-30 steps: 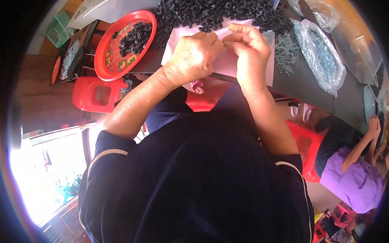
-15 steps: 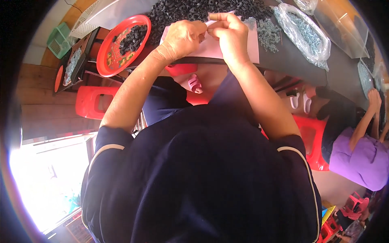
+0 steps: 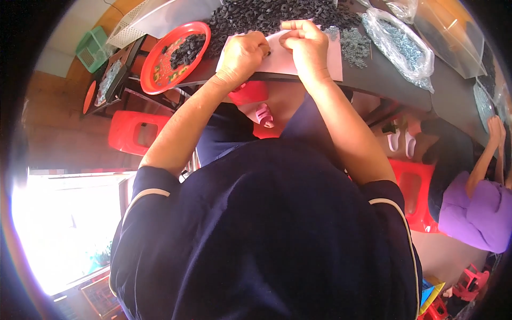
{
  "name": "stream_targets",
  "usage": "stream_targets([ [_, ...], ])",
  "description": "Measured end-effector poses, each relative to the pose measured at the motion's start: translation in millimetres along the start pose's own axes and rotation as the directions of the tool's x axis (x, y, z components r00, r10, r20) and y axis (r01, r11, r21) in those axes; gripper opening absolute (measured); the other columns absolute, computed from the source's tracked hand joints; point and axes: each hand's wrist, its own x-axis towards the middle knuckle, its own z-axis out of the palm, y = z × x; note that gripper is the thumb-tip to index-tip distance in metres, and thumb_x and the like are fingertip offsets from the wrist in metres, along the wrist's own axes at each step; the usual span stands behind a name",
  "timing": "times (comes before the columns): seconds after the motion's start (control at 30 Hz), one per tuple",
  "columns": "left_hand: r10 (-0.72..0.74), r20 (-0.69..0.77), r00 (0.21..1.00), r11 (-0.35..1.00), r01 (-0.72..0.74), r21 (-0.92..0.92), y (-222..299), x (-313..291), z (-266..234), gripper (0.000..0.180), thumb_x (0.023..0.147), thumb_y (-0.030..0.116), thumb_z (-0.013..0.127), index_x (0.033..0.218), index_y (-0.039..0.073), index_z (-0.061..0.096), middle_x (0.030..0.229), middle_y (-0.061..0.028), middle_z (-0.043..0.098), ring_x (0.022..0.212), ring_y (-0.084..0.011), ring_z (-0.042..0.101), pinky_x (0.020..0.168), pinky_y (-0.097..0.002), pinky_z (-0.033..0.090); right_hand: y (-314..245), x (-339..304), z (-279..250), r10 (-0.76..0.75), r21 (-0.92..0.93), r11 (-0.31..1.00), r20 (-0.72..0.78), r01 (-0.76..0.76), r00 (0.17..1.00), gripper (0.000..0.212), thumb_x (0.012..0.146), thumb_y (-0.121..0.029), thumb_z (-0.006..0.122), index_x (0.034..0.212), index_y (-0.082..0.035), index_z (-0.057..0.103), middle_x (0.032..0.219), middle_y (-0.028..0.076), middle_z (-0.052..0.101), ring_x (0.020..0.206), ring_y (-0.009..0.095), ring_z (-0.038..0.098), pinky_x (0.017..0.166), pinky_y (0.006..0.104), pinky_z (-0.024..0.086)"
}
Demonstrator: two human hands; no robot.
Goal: The person assembles small black plastic components by hand.
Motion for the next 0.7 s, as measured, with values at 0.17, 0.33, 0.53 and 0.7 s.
stream_targets([
  [0.17, -0.455, 0.131, 0.881, 0.708, 0.447, -0.547, -0.5, 0.8, -6.4, 0.007, 0.083, 0.007, 0.068, 0.086, 0.001, 0.071, 0.068, -0.0037, 0.065, 0.057, -0.0085, 0.055, 0.053, -0.0229, 0.044, -3.0, -4.7, 3.6, -0.108, -0.257, 0.960, 0.041, 0.115, 0.993, 0.025, 0.076, 0.003, 0.064, 0.100, -0.001, 0.068, 0.075, 0.002, 0.068, 0.071, 0.007, 0.058, 0.067, 0.0218, 0.046],
  [0.33, -0.586, 0.308, 0.749, 0.279, 0.544, -0.791, 13.4, 1.3, -16.4, 0.008, 0.087, 0.006, 0.067, 0.087, -0.002, 0.070, 0.069, -0.0053, 0.065, 0.052, -0.0075, 0.052, 0.042, -0.0206, 0.036, -7.9, -5.7, 11.1, -0.096, -0.191, 0.974, 0.116, 0.118, 0.989, 0.017, 0.085, -0.004, 0.067, 0.103, -0.004, 0.067, 0.080, 0.002, 0.067, 0.073, 0.007, 0.058, 0.068, 0.0217, 0.047],
  [0.53, -0.605, 0.378, 0.701, 0.109, 0.543, -0.833, 15.4, -4.0, -15.6, 0.011, 0.089, 0.006, 0.065, 0.093, -0.003, 0.069, 0.070, -0.0077, 0.065, 0.050, -0.0087, 0.052, 0.041, -0.0214, 0.036, -17.8, -10.8, 19.8, -0.031, -0.276, 0.958, 0.156, 0.073, 0.987, 0.018, 0.088, -0.003, 0.065, 0.106, -0.001, 0.066, 0.082, 0.003, 0.068, 0.076, 0.006, 0.060, 0.069, 0.0208, 0.048],
  [0.7, -0.498, 0.412, 0.763, 0.038, 0.494, -0.869, 12.1, -10.4, -16.8, 0.015, 0.092, 0.008, 0.063, 0.099, -0.005, 0.067, 0.076, -0.0098, 0.066, 0.053, -0.0098, 0.054, 0.046, -0.0235, 0.042, -26.5, -1.9, 16.8, -0.051, -0.269, 0.958, 0.177, 0.098, 0.983, 0.020, 0.087, -0.001, 0.063, 0.107, -0.001, 0.065, 0.083, 0.003, 0.069, 0.075, 0.005, 0.059, 0.069, 0.0209, 0.048],
])
